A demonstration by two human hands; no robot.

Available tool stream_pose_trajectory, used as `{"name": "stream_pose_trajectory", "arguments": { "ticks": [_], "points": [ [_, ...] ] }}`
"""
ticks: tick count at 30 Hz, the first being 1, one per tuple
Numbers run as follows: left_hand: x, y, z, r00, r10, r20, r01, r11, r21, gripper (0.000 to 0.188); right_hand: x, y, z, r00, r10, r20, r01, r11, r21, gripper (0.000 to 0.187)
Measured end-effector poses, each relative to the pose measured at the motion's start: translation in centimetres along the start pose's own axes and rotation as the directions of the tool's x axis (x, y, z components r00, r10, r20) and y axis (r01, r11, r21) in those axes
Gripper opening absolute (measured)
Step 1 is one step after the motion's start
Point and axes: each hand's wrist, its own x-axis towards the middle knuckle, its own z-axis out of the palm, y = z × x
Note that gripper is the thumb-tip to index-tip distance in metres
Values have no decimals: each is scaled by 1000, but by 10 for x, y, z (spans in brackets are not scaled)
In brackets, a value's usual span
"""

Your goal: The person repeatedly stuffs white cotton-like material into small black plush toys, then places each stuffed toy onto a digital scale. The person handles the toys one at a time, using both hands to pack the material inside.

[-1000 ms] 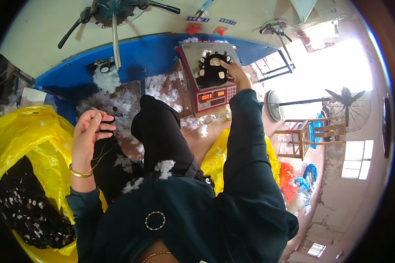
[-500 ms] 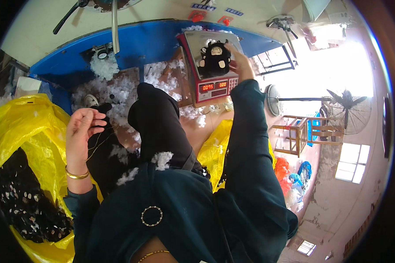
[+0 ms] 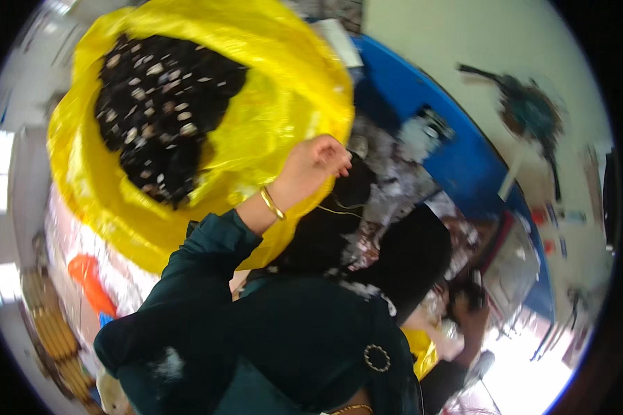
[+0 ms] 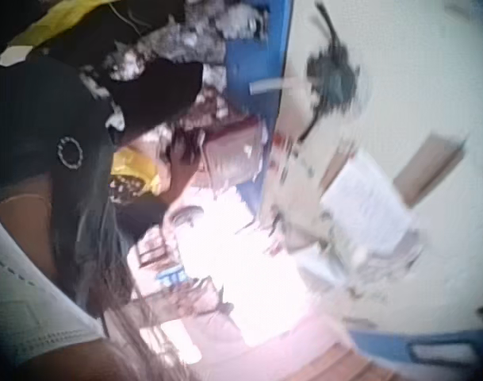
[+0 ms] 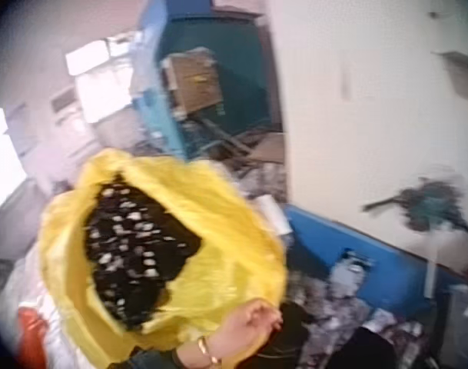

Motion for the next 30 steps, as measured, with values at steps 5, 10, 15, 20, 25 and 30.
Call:
{"name": "stream_pose_trajectory", "arguments": {
  "ticks": [5, 10, 15, 20, 25, 30],
  "points": [
    [-40, -27, -167, 714, 431, -552, 379, 425, 822, 29, -113, 200, -82, 945, 324, 38, -248, 789, -562, 44],
    [-83, -46, -227, 437, -33, -899, 896, -72, 438, 64, -71, 187, -59, 947, 309, -87, -319, 939, -127, 51],
    [-58, -65, -219, 691, 254, -677, 594, 333, 732, 48, 11, 52, -8, 998, 49, -39, -54, 990, -132, 41],
    [-23, -3, -113, 877, 176, -446, -117, 981, 157, 28, 62, -86, 38, 946, -322, 44, 310, 935, 174, 31],
    [-8, 29, 24, 970, 194, -145, -201, 979, -37, 28, 80, -174, 93, 670, -742, -25, 690, 609, 391, 33],
    [-15, 32, 93, 932, 359, 52, -351, 854, 385, 33, 92, -183, 109, 852, -453, -261, 521, 698, 491, 19]
  ]
}}
